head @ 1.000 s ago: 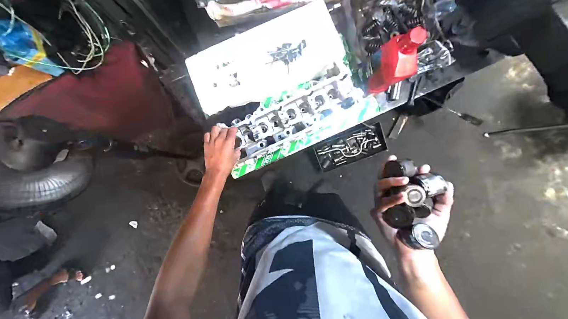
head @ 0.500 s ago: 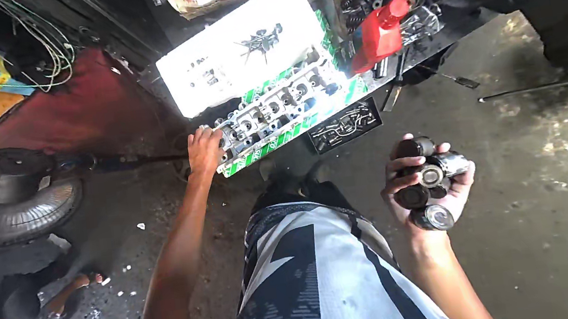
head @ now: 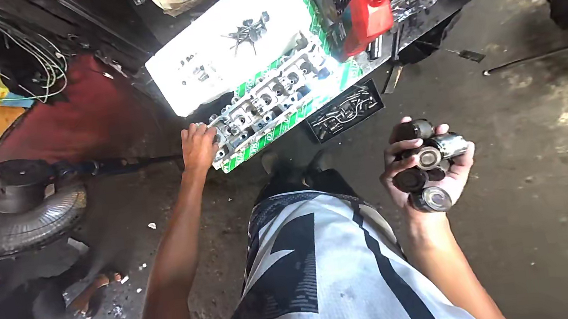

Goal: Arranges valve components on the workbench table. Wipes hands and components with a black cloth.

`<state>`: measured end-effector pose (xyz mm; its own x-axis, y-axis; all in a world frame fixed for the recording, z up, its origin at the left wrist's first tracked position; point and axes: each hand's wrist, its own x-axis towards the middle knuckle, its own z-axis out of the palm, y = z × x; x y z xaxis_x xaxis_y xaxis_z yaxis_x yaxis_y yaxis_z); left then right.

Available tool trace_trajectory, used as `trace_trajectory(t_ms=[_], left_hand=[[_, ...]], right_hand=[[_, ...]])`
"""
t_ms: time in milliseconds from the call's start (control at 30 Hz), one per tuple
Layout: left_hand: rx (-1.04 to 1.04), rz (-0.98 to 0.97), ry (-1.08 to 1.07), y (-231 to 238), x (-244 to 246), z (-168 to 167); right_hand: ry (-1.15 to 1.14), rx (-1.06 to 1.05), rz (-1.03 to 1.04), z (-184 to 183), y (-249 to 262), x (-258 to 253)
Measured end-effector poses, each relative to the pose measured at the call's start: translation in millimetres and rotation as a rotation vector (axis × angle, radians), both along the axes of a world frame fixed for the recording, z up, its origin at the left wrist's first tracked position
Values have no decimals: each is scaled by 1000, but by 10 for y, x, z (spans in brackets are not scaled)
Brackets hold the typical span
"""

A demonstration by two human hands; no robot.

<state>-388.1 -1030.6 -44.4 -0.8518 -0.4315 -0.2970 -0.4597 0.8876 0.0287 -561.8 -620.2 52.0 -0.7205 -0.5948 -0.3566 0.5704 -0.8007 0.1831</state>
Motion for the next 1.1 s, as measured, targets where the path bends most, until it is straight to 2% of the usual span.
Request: trace_trajectory(t_ms=[400, 767, 867, 933, 1000, 1033, 1100], left_hand=[[-51, -39, 15, 4, 53, -81], [6, -22, 70, -96, 103, -56], [208, 151, 244, -78, 227, 67], [453, 381, 507, 8, 319, 241], [793, 615, 785, 123, 374, 429], [913, 668, 902, 158, 399, 483], [955, 649, 983, 153, 429, 547]], right_hand=[[-28, 11, -21, 4, -22, 3], [-9, 16, -15, 26, -44, -37], [2, 20, -20, 33, -30, -36], [-3, 7, -24, 43, -13, -42], [2, -12, -30, 34, 8, -46], [0, -23, -30, 32, 10, -52], [8, -26, -22, 26, -13, -71]])
